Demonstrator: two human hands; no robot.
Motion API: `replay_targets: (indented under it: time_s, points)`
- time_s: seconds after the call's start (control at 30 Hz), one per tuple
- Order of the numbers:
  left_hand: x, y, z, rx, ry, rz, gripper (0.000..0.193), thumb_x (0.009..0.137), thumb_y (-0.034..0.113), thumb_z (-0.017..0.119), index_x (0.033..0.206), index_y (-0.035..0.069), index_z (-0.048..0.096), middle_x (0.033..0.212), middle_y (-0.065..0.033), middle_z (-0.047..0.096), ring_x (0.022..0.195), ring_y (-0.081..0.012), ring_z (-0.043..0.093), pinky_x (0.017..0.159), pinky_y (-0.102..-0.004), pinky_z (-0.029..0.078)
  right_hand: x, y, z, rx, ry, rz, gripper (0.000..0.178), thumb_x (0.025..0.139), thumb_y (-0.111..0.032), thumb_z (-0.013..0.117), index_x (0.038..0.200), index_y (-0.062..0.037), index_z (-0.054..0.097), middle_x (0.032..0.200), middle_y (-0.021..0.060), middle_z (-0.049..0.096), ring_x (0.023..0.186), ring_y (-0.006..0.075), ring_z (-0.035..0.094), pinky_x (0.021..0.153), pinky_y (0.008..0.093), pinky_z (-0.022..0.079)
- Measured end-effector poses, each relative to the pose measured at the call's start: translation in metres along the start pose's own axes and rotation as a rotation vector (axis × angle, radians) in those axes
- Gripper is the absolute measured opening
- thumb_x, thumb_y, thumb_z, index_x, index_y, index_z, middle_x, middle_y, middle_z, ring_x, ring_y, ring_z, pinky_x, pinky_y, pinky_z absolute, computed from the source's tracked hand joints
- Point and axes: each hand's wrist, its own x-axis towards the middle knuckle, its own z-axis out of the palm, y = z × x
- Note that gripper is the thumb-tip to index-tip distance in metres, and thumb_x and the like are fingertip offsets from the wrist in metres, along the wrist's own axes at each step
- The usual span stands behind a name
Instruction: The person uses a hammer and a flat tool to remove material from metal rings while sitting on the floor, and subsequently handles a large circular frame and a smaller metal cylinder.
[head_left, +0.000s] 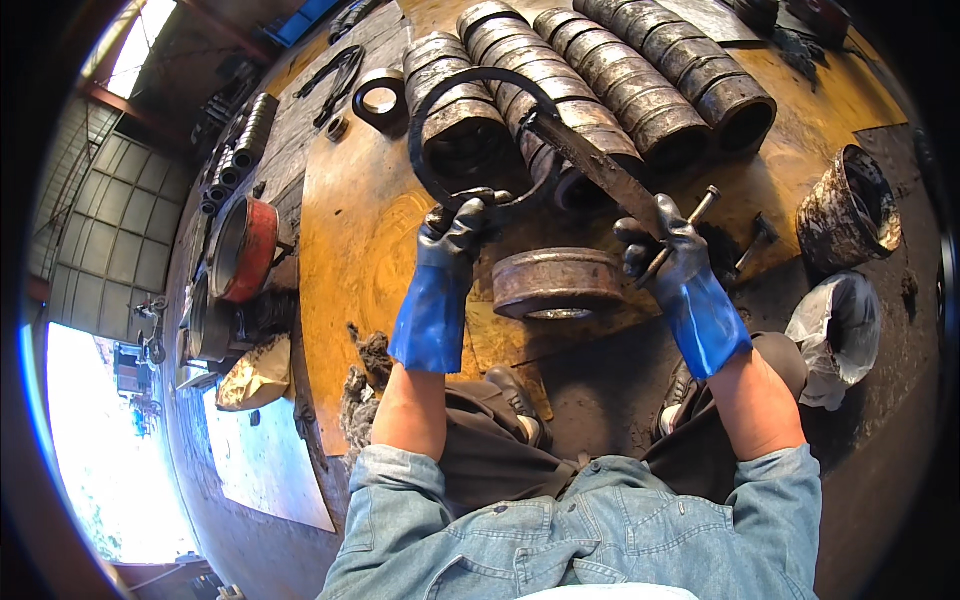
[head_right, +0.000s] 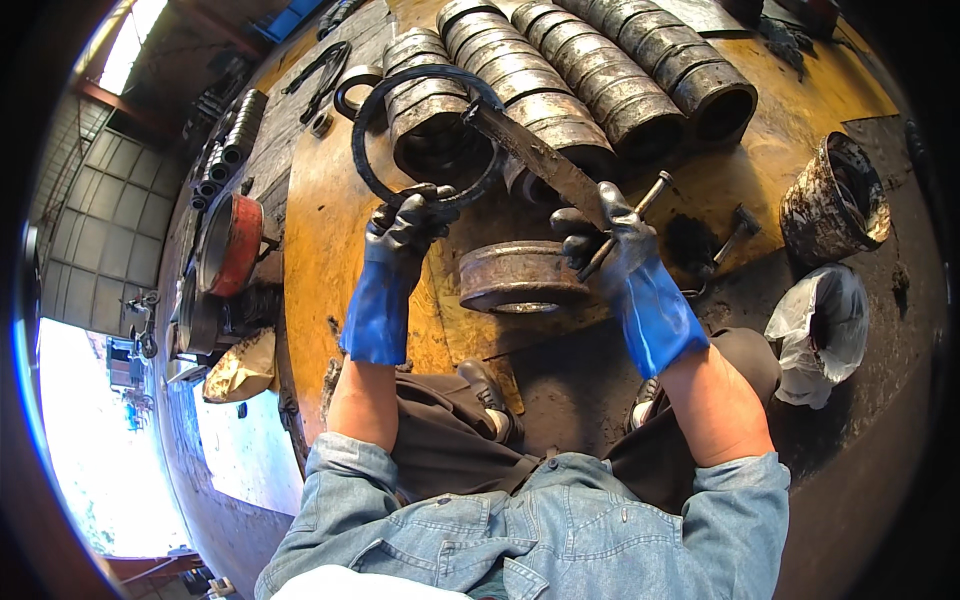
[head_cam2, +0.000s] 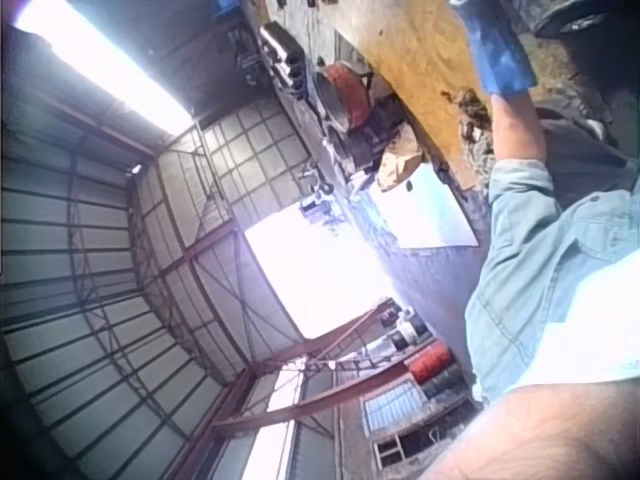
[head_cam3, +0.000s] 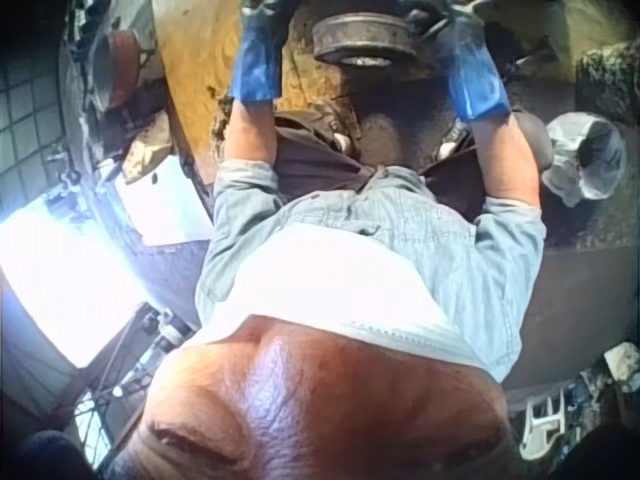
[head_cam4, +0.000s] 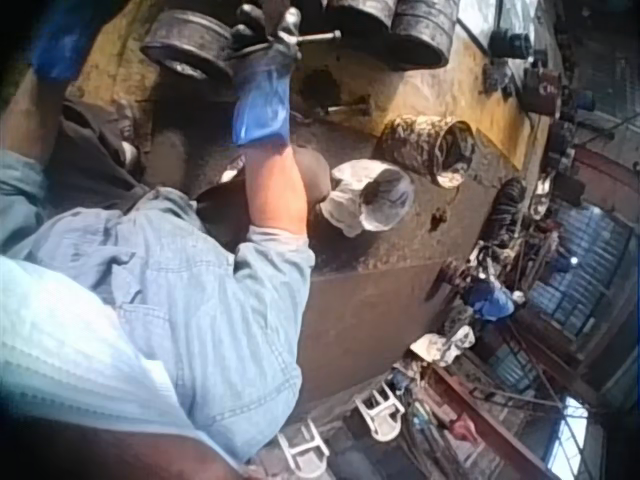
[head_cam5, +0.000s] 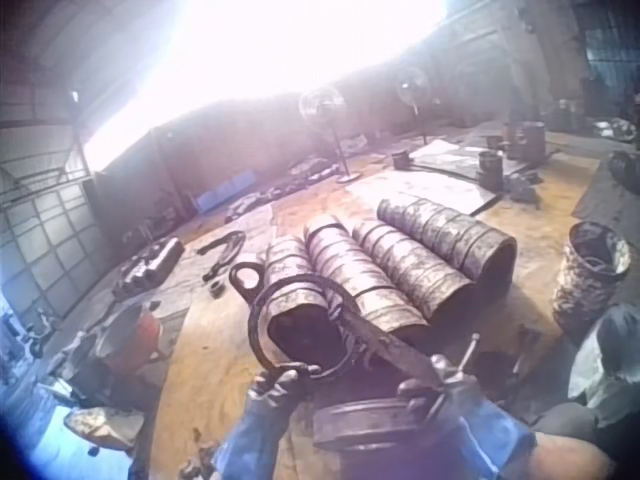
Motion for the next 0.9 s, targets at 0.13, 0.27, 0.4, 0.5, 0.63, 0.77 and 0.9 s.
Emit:
replay_targets:
  time_s: [0.13, 0.27, 0.4, 0.5, 0.63, 0.77, 0.9]
  points:
    - [-0.004, -0.001, 0.004, 0.133, -0.104, -0.044, 0.028, 0.097, 0.020, 0.061, 0.117, 0.001, 0.065, 0.114, -0.0150, 0.071, 0.096, -0.0242, 0.070, 0.071, -0.0339, 0.056, 0.005, -0.003, -0.005, -0.021, 0.026, 0.055, 0.041, 0.099, -0.043, 0.053, 0.120, -0.0080, 0.059, 0.085, 0.0147, 0.071, 0.054, 0.0216, 0.061, 0.044, 0.0319, 0.049]
    - [-0.003, -0.001, 0.015, 0.071, -0.017, -0.078, 0.026, 0.097, 0.020, 0.061, 0.116, 0.003, 0.065, 0.114, -0.0142, 0.071, 0.094, -0.0223, 0.070, 0.070, -0.0326, 0.055, -0.003, -0.002, -0.004, -0.045, -0.021, 0.061, 0.040, 0.100, -0.042, 0.053, 0.121, -0.0086, 0.058, 0.085, 0.0155, 0.070, 0.053, 0.0214, 0.061, 0.044, 0.0319, 0.050]
    - [0.009, -0.007, 0.003, -0.093, 0.102, -0.051, 0.025, 0.094, 0.020, 0.067, 0.114, 0.004, 0.065, 0.114, -0.0149, 0.071, 0.091, -0.0224, 0.069, 0.068, -0.0325, 0.055, -0.010, 0.000, -0.005, -0.075, -0.037, 0.044, 0.036, 0.100, -0.042, 0.053, 0.119, -0.0118, 0.058, 0.086, 0.0149, 0.069, 0.055, 0.0194, 0.059, 0.046, 0.0293, 0.049]
    - [0.011, -0.005, 0.002, -0.170, 0.169, -0.035, 0.025, 0.093, 0.019, 0.070, 0.112, 0.004, 0.066, 0.114, -0.0162, 0.071, 0.091, -0.0238, 0.070, 0.067, -0.0330, 0.056, -0.011, -0.003, -0.009, -0.090, -0.006, 0.019, 0.034, 0.101, -0.041, 0.052, 0.119, -0.0126, 0.058, 0.088, 0.0140, 0.069, 0.057, 0.0180, 0.059, 0.048, 0.0275, 0.049]
    - [0.009, -0.006, -0.005, -0.187, 0.149, -0.027, 0.028, 0.092, 0.021, 0.071, 0.113, 0.004, 0.066, 0.113, -0.0164, 0.071, 0.090, -0.0248, 0.071, 0.066, -0.0322, 0.057, -0.010, -0.004, -0.006, -0.040, 0.013, 0.055, 0.035, 0.101, -0.040, 0.052, 0.119, -0.0113, 0.058, 0.088, 0.0131, 0.069, 0.058, 0.0172, 0.058, 0.048, 0.0272, 0.049]
    - [0.006, -0.005, -0.004, -0.134, 0.114, -0.053, 0.029, 0.093, 0.021, 0.070, 0.114, 0.003, 0.065, 0.112, -0.0162, 0.071, 0.089, -0.0248, 0.071, 0.066, -0.0316, 0.057, -0.005, -0.005, -0.007, 0.003, 0.008, 0.044, 0.038, 0.100, -0.041, 0.052, 0.119, -0.0090, 0.058, 0.087, 0.0121, 0.068, 0.059, 0.0173, 0.058, 0.048, 0.0284, 0.049]
    - [0.001, 0.001, 0.001, 0.003, 0.020, -0.057, 0.029, 0.094, 0.021, 0.067, 0.115, 0.002, 0.065, 0.112, -0.0163, 0.071, 0.088, -0.0251, 0.072, 0.066, -0.0310, 0.056, -0.004, -0.013, -0.006, -0.015, 0.037, -0.003, 0.040, 0.100, -0.042, 0.054, 0.120, -0.0082, 0.059, 0.087, 0.0130, 0.070, 0.055, 0.0190, 0.059, 0.046, 0.0312, 0.049]
